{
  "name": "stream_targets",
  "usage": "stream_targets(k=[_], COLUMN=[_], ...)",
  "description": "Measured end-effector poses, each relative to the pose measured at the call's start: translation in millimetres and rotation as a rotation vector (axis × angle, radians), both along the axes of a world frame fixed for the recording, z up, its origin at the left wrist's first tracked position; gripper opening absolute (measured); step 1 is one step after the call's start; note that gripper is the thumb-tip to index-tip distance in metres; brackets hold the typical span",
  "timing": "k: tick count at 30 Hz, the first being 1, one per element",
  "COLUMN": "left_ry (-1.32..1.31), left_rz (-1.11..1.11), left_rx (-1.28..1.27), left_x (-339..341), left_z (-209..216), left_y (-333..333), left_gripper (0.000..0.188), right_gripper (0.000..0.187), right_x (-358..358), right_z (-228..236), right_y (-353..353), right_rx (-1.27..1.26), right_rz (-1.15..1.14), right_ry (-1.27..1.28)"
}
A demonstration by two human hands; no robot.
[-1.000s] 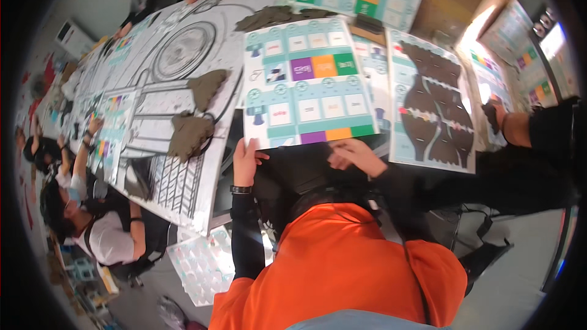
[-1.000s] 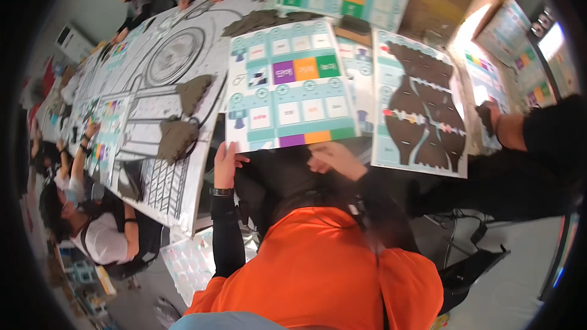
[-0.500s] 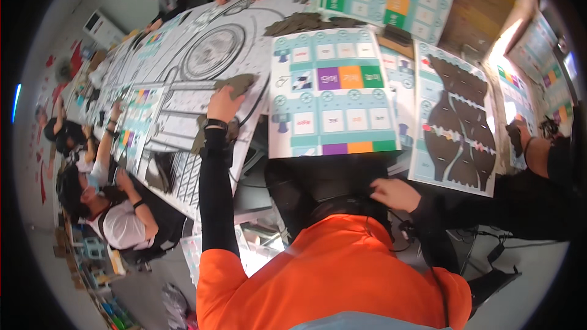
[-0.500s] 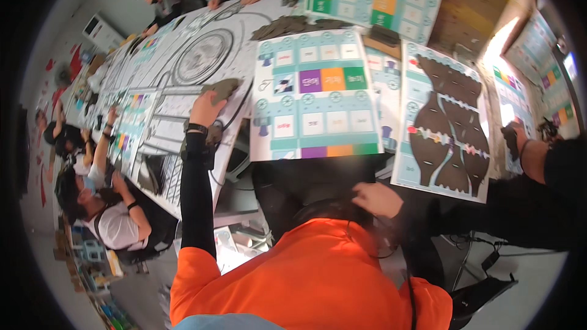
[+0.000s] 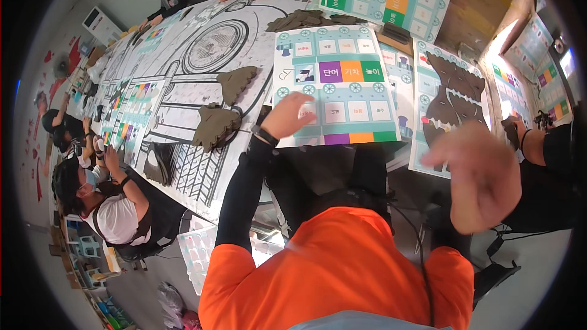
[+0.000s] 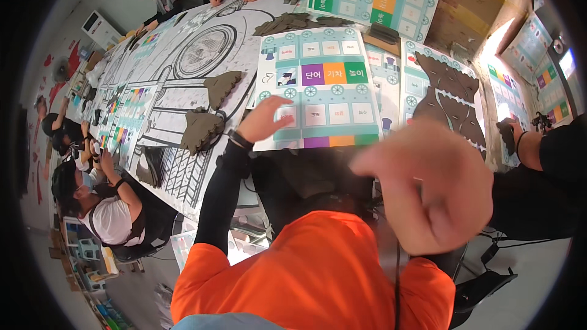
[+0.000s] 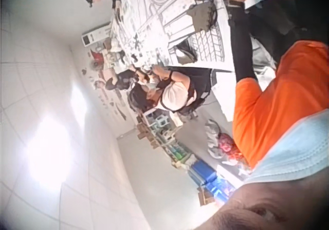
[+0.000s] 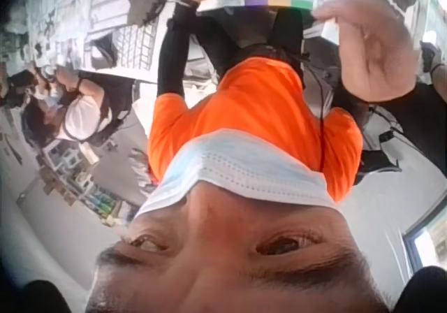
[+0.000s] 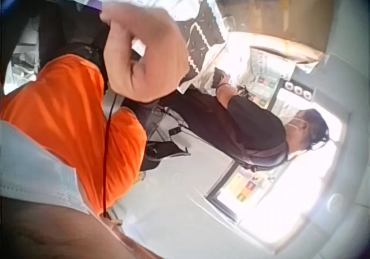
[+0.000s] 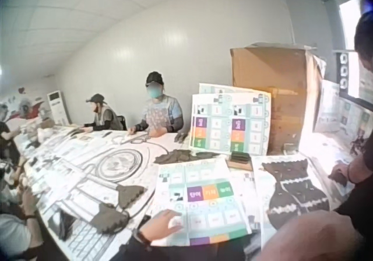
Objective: Inspecting and organizing various paper and material components on a workspace table.
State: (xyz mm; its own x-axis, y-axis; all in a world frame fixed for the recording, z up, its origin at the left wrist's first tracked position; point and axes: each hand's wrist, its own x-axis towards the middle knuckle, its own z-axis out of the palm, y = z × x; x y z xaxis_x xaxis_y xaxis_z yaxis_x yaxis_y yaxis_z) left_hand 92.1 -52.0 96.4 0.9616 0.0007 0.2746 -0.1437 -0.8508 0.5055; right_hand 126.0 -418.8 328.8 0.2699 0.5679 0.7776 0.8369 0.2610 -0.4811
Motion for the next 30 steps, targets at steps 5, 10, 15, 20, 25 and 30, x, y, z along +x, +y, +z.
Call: stream_targets(k=[5, 10, 15, 20, 25, 30], left_ry=[-0.065, -0.129, 0.108, 0.255, 0.135, 0.152], left_rz=[0.205, 0.469, 0.767, 0.814, 0.804, 0.84], left_rx=[0.067, 0.19, 0.33, 0.429, 0.345, 0.476], left_x=[-55, -49, -23, -28, -10, -15], left_z=[-6, 0, -18, -38, -45, -41], left_y=[34, 105, 166, 199, 202, 197], left_gripper=[0.041, 0.042, 0.054, 0.053, 0.044, 0.049], right_gripper=[0.025, 0.026, 0.042, 0.081, 0.12, 0.127], right_x=[-3, 26, 60, 69, 83, 86], right_z=[-13, -137, -369, -431, -466, -505], right_y=[-30, -110, -162, -81, -56, -29], right_rx=[-0.68, -1.336, -1.192, -1.174, -1.298, -1.427], right_rz=[-0.038, -0.046, -0.135, -0.32, -0.132, -0.168], right_ry=[-0.179, 0.364, 0.489, 0.533, 0.633, 0.481])
